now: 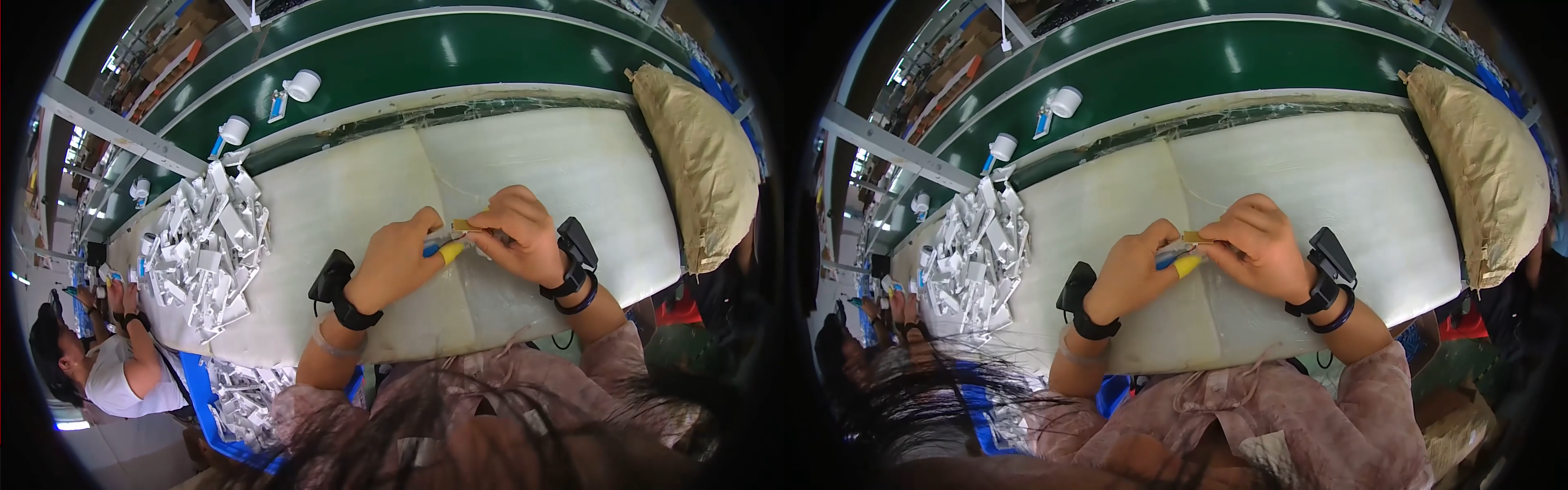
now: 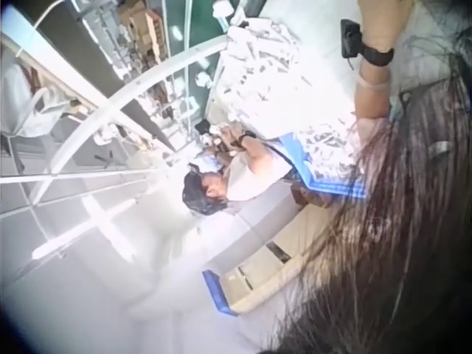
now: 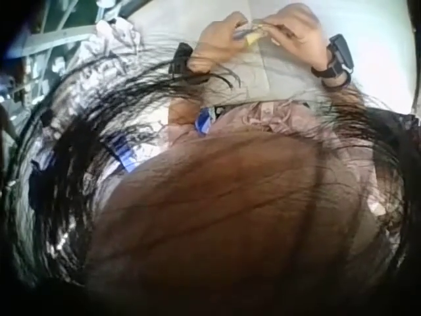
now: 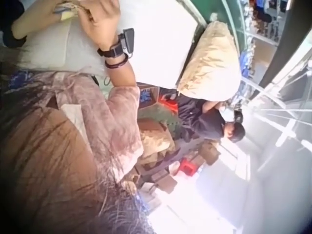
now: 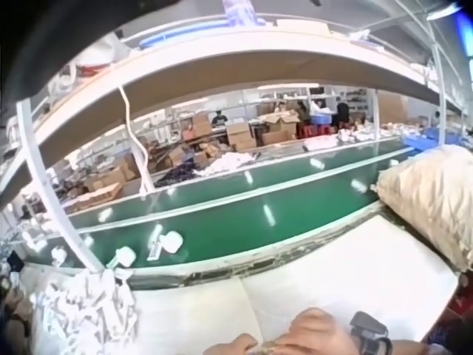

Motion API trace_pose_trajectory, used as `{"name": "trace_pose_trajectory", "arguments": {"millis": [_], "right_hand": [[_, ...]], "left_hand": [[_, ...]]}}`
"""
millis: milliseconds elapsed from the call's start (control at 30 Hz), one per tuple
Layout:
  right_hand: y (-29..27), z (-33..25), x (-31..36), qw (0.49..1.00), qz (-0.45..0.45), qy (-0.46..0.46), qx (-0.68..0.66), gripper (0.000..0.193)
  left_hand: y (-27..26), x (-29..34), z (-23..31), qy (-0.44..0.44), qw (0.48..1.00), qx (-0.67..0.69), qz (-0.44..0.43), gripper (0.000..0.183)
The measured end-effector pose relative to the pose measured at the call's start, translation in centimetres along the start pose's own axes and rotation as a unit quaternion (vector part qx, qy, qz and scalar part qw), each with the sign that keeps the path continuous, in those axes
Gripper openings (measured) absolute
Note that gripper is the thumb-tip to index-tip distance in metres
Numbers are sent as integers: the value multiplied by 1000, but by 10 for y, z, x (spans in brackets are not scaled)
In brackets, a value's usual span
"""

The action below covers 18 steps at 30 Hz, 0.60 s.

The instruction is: The person assembles a handheld fan by connecting wires between a battery and a plastic base, then fitting the battery into the housing. They then pick up a fan motor, connect its wires, and press the motor into the base before placing the finished unit on the conveyor belt.

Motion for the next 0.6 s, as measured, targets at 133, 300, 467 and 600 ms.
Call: {"name": "trace_pose_trajectory", "arguments": {"millis": [133,300,467,600], "right_hand": [[0,0,4,1000,16,22,5,23],[-2,1,4,999,18,39,-15,19],[1,7,-1,998,-3,57,-37,19],[2,6,1,1000,-7,19,-7,21]], "left_hand": [[0,0,-11,-11,991,132,33,32],[9,-3,-1,132,893,430,-26,38],[17,-5,-5,103,814,571,-14,38],[15,-9,-10,96,850,518,19,35]]}}
Point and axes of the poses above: each hand's wrist, its own x-axis away from the middle knuckle, its own y-axis out of the palm, z = x × y, the point moved 7 cm from there along -x, towards the middle knuckle, and after that the axes turned 15 degrees about -z, right-handed, at the moved point
